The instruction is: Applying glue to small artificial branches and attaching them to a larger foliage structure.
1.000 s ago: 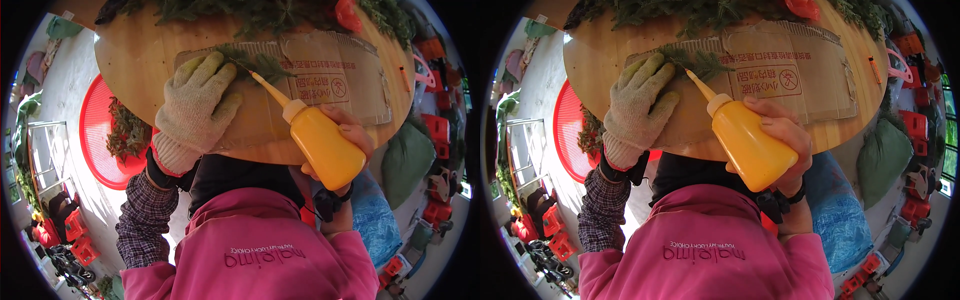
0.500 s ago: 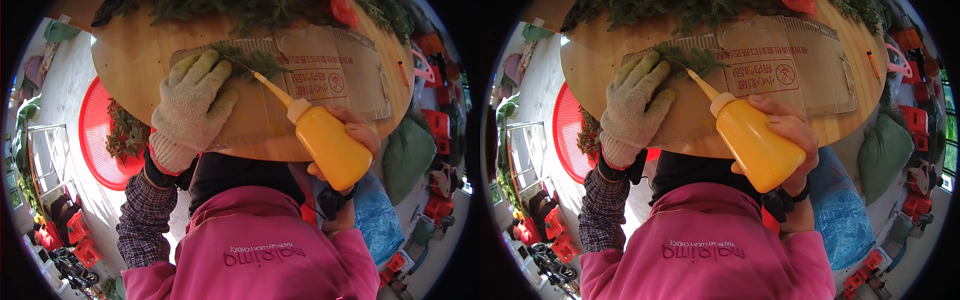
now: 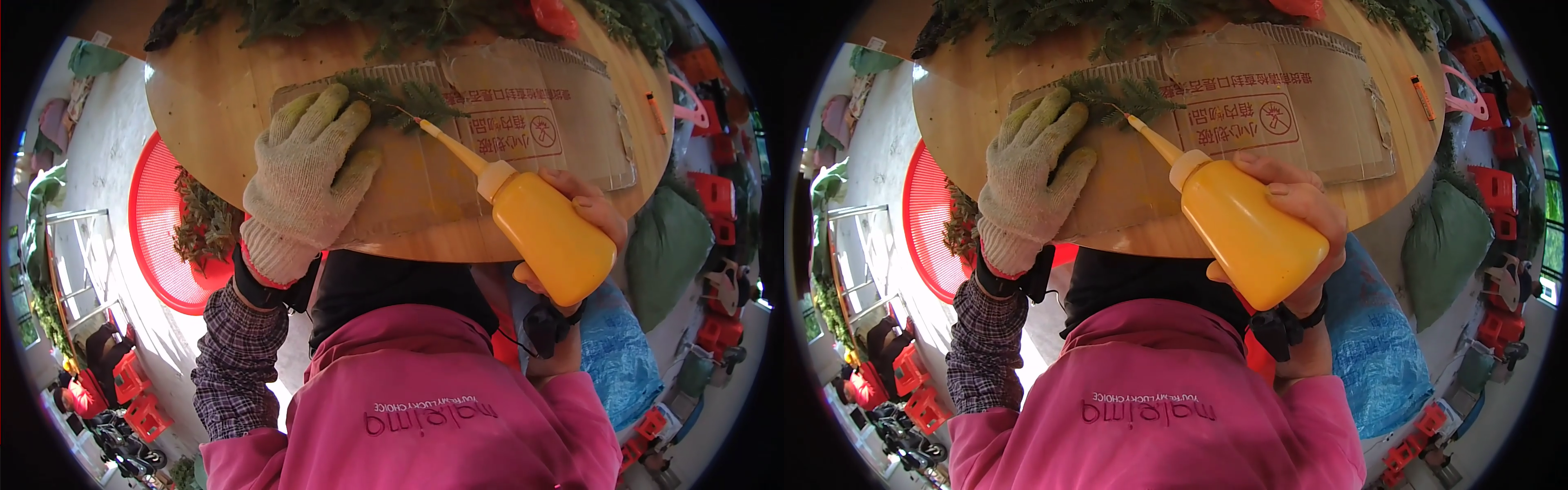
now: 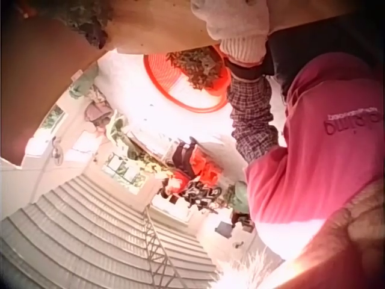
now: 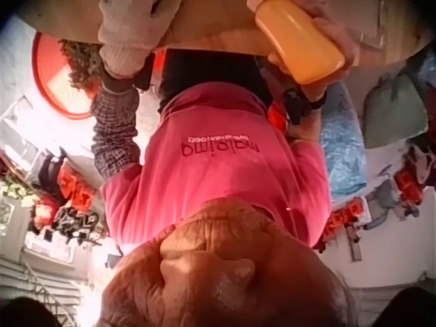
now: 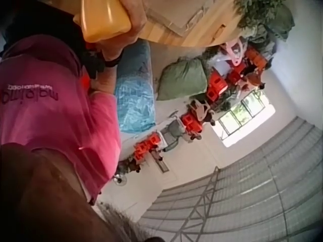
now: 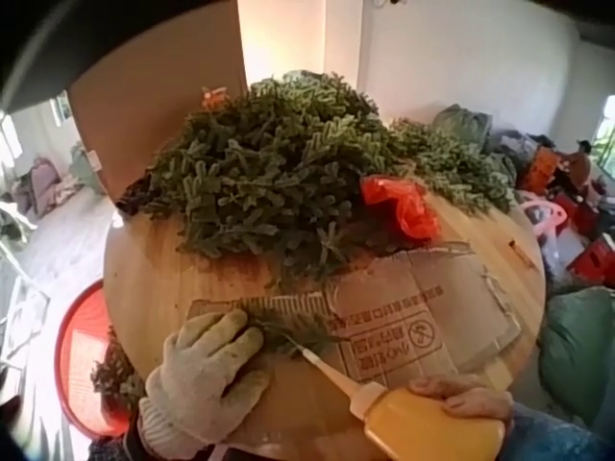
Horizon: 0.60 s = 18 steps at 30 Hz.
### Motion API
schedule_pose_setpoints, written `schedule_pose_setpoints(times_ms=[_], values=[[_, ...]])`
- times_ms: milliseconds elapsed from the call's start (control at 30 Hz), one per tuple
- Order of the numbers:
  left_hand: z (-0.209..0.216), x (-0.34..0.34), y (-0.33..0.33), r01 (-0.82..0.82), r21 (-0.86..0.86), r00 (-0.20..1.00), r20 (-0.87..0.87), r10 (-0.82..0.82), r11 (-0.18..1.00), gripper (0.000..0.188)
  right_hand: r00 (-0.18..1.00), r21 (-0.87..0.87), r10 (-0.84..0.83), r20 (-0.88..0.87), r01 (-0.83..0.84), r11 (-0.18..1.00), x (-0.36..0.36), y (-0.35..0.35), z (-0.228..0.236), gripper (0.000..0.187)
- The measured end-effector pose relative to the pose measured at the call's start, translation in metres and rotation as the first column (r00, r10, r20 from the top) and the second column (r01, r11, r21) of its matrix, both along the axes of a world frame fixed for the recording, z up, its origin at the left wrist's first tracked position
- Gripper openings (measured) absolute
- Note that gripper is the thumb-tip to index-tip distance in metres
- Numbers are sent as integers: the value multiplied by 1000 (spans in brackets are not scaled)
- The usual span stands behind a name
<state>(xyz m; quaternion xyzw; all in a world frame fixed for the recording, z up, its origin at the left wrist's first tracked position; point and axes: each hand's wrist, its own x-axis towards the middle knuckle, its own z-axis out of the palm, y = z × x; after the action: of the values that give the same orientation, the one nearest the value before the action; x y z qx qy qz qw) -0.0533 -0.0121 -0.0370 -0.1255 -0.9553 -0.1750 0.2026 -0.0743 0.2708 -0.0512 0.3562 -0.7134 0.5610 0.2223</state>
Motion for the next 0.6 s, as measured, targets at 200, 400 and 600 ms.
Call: schedule_pose_setpoints(times_ms=[200, 400, 600], values=[[0, 0, 0, -10, -29, 1000, -9, 9, 1000, 39, 1000, 0, 4, 14, -4, 1000, -2, 3, 2, 78], [-9, -2, -2, -14, -45, 998, -65, 11, 999, 41, 999, -27, 16, 46, -15, 1000, -1, 9, 3, 81], [-9, -3, -2, -6, -44, 998, -66, 3, 999, 40, 997, -72, 4, 73, 1, 997, -1, 13, 1, 83]])
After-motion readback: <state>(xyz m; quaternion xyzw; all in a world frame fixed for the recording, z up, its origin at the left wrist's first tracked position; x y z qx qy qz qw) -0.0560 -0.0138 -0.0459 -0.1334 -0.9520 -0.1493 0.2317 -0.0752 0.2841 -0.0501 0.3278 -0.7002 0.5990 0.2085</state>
